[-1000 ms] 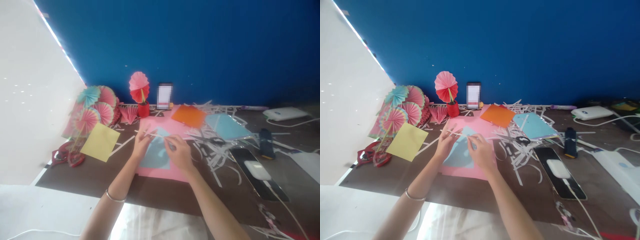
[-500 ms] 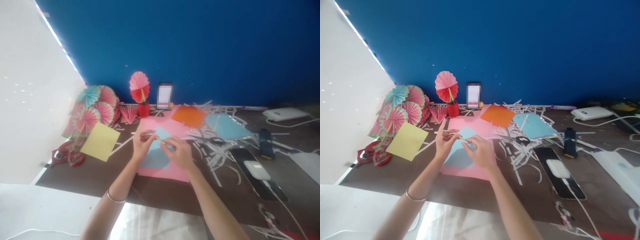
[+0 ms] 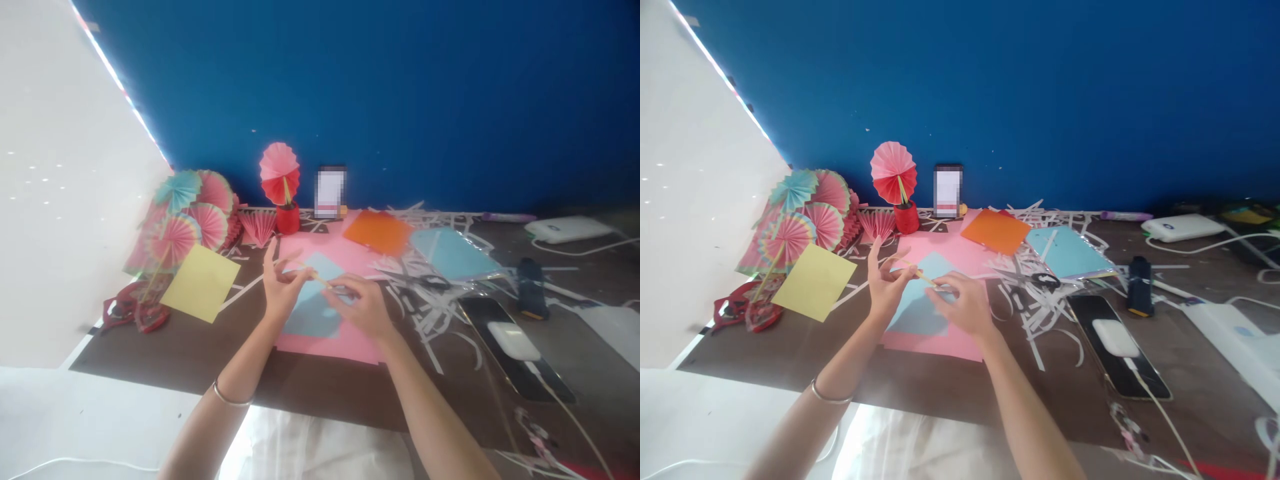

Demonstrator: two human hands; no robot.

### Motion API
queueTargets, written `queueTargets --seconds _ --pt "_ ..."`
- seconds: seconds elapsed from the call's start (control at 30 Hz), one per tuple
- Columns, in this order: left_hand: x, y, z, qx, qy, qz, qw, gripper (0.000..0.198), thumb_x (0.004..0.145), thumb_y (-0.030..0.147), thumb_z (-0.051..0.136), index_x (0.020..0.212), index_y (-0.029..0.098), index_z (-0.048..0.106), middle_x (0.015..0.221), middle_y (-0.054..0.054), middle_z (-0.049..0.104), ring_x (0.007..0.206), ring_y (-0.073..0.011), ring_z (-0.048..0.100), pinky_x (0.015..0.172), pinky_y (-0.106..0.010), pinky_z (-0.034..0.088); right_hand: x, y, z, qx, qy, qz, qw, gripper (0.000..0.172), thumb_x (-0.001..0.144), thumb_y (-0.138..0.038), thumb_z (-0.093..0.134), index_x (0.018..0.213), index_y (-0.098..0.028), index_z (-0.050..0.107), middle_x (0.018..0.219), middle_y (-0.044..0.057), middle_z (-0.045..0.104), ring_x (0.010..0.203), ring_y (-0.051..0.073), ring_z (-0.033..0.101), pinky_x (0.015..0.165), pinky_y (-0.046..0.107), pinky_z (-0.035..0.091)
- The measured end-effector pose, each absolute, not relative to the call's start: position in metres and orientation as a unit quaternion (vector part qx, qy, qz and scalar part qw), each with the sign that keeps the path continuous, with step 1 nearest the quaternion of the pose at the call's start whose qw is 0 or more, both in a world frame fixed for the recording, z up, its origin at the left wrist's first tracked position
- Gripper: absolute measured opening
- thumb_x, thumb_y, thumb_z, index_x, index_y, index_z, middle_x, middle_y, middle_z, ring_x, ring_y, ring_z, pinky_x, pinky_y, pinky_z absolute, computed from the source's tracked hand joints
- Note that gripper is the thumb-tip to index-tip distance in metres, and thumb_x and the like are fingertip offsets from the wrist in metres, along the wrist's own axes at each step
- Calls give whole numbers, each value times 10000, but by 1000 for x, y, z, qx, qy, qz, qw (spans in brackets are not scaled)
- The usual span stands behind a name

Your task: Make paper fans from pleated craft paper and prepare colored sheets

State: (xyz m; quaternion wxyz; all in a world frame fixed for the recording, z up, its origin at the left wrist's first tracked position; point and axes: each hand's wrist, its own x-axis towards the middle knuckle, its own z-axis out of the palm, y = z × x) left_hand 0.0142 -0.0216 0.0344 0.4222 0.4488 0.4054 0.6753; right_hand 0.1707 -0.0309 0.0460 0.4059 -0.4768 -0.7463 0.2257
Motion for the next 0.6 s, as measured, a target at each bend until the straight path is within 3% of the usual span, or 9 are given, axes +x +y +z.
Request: queueTargets --seconds 0.27,0.33,0.43,0.53,0.6 --pt "13 -16 28 473 432 664 386 841 723 356 657 1368 326 117 1197 -117 531 739 -158 669 732 -345 562 170 -28 44 -476 -745 245 399 221 834 -328 482 723 -194 618 720 33 652 652 144 608 586 232 477" --pt "10 -14 24 488 478 666 301 760 772 358 601 1373 303 139 1318 -142 419 936 -194 631 842 -362 514 173 -26 44 -499 -731 244 396 224 830 -332 477 711 -188 601 724 33 649 641 145 611 582 231 476" --pt "3 -13 18 511 552 654 78 598 824 343 520 1353 217 270 1430 -164 235 1251 -260 383 1022 -419 338 179 -22 48 -516 -725 259 376 206 815 -324 493 702 -188 598 720 27 657 633 148 616 581 230 473" --pt "2 -18 16 606 518 602 -56 432 815 295 518 1228 174 474 1345 -163 386 1302 -291 288 1070 -507 180 183 -19 56 -505 -747 279 331 189 804 -299 505 706 -188 622 711 26 672 625 149 616 579 232 472" --pt "6 -22 18 706 462 536 -28 351 809 254 521 1157 213 543 1202 -122 543 1268 -274 353 1070 -544 114 184 -18 62 -482 -773 282 300 180 796 -277 510 710 -190 642 715 26 681 623 148 610 589 237 472"
